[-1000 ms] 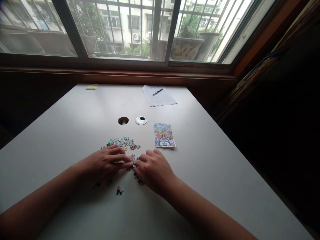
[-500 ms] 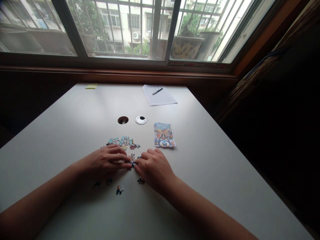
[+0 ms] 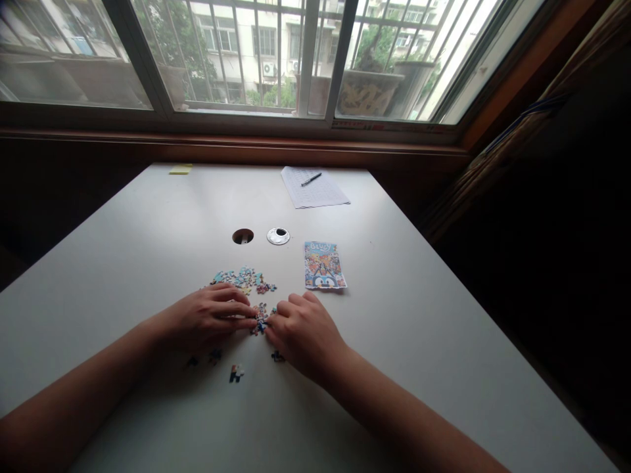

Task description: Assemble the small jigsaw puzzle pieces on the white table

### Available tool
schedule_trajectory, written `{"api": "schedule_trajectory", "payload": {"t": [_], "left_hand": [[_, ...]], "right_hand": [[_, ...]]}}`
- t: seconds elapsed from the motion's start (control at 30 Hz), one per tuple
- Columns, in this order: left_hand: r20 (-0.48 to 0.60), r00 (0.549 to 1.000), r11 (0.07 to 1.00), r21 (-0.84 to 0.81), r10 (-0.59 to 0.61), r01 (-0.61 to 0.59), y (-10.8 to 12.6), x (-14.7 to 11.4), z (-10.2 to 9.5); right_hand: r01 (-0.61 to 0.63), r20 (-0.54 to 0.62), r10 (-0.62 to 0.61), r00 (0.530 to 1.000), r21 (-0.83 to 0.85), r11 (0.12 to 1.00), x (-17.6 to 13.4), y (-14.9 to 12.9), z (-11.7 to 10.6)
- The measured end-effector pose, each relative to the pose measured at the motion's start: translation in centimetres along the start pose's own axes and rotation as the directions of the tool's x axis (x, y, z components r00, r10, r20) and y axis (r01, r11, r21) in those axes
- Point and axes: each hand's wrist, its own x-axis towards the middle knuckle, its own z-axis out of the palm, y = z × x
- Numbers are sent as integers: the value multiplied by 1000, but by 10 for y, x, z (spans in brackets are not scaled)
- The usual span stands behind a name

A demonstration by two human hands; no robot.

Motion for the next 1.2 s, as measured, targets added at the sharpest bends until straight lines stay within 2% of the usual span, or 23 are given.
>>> {"api": "schedule_trajectory", "payload": {"t": [0.47, 0.73, 1.2], "left_hand": [[-35, 999, 1000, -1, 5, -5, 1, 1, -2], [-15, 1000, 1000, 0, 0, 0, 2, 1, -2], [-13, 1000, 1000, -19, -8, 8, 1, 1, 0]], "right_hand": [[6, 13, -6, 1000, 2, 1000, 0, 3, -2], [7, 15, -7, 1000, 2, 1000, -1, 1, 0], [81, -31, -80, 996, 13, 997, -1, 3, 6]]}}
